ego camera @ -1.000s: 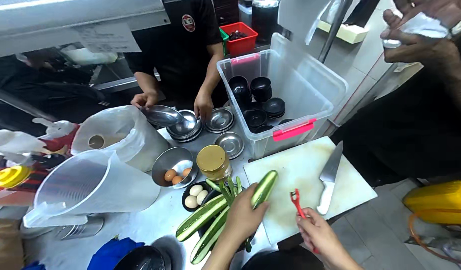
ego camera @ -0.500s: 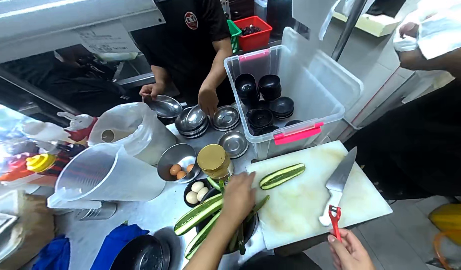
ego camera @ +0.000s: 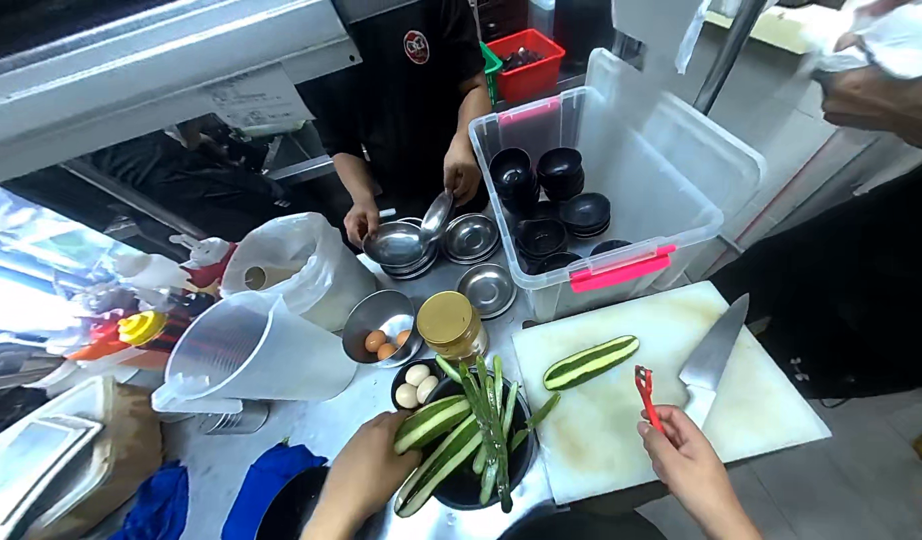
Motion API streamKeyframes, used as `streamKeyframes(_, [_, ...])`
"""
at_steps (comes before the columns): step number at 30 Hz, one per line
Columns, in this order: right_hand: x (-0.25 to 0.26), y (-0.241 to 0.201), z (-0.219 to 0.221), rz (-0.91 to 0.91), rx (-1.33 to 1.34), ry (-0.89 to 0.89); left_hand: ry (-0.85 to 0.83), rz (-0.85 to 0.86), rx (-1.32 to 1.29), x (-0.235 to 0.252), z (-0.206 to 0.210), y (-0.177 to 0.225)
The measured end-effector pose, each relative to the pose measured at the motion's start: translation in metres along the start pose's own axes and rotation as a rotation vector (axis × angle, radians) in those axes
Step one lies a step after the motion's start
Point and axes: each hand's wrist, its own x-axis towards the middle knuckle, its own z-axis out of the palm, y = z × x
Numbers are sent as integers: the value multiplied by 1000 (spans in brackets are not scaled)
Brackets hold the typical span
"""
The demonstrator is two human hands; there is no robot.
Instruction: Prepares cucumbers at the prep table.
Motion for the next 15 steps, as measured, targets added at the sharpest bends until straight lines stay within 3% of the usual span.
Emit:
streamKeyframes(4, [-7, 9, -4, 2, 35, 29, 183, 131, -121, -21, -32, 26])
streamKeyframes(7, [-13, 17, -7, 31, 35, 24, 109, 170, -266, 10, -34, 93])
streamKeyframes(12, [-24, 7, -15, 16, 20, 6, -94, 277, -346, 119, 24, 212])
streamKeyframes(15, [-32, -2, -27, -21, 13, 33, -164, 368, -290, 167, 62, 249])
